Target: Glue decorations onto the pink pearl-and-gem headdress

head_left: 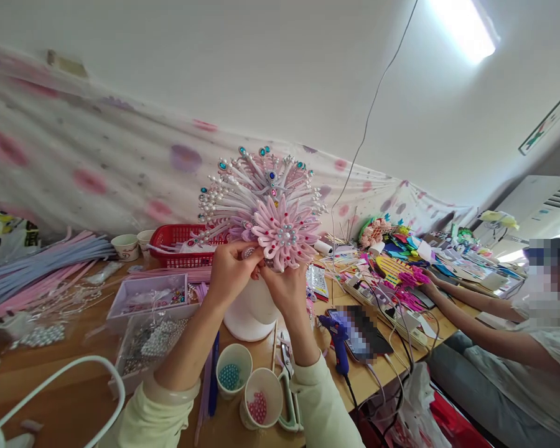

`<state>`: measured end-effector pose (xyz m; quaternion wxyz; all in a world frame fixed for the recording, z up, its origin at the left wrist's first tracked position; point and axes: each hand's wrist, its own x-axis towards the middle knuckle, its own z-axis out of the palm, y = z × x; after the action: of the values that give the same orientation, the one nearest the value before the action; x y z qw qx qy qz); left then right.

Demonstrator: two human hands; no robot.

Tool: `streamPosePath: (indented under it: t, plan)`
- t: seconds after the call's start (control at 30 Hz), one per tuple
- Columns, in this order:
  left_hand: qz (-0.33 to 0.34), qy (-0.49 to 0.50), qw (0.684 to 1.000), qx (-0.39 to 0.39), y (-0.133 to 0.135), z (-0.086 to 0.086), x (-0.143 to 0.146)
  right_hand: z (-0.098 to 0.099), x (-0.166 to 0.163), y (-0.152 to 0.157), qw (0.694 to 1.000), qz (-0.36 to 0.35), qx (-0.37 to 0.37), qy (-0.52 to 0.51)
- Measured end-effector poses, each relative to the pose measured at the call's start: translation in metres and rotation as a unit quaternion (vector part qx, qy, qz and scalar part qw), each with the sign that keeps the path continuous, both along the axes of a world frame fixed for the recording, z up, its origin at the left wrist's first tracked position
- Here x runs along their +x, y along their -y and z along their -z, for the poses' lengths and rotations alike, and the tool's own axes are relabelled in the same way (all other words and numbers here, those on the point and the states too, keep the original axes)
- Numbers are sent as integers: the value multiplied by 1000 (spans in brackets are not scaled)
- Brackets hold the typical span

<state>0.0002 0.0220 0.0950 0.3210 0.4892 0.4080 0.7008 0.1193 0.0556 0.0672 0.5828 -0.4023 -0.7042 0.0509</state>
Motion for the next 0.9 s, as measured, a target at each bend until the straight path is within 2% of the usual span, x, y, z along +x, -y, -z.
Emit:
streamPosePath:
  t: [0.17, 0.43, 0.63, 0.9]
  plan:
    - [15, 33, 999, -4, 2, 2, 1, -1, 1, 1, 999, -34, 3, 13]
    - [-12, 70, 997, 15, 6, 5, 10, 0, 3, 0, 999, -15, -2, 30]
    - [-48, 72, 996, 3, 8, 7, 14, -3, 2, 2, 1000, -13, 14, 17]
    - [-57, 55, 997, -4, 6, 11, 15, -2, 2, 3, 1000, -6, -1, 24]
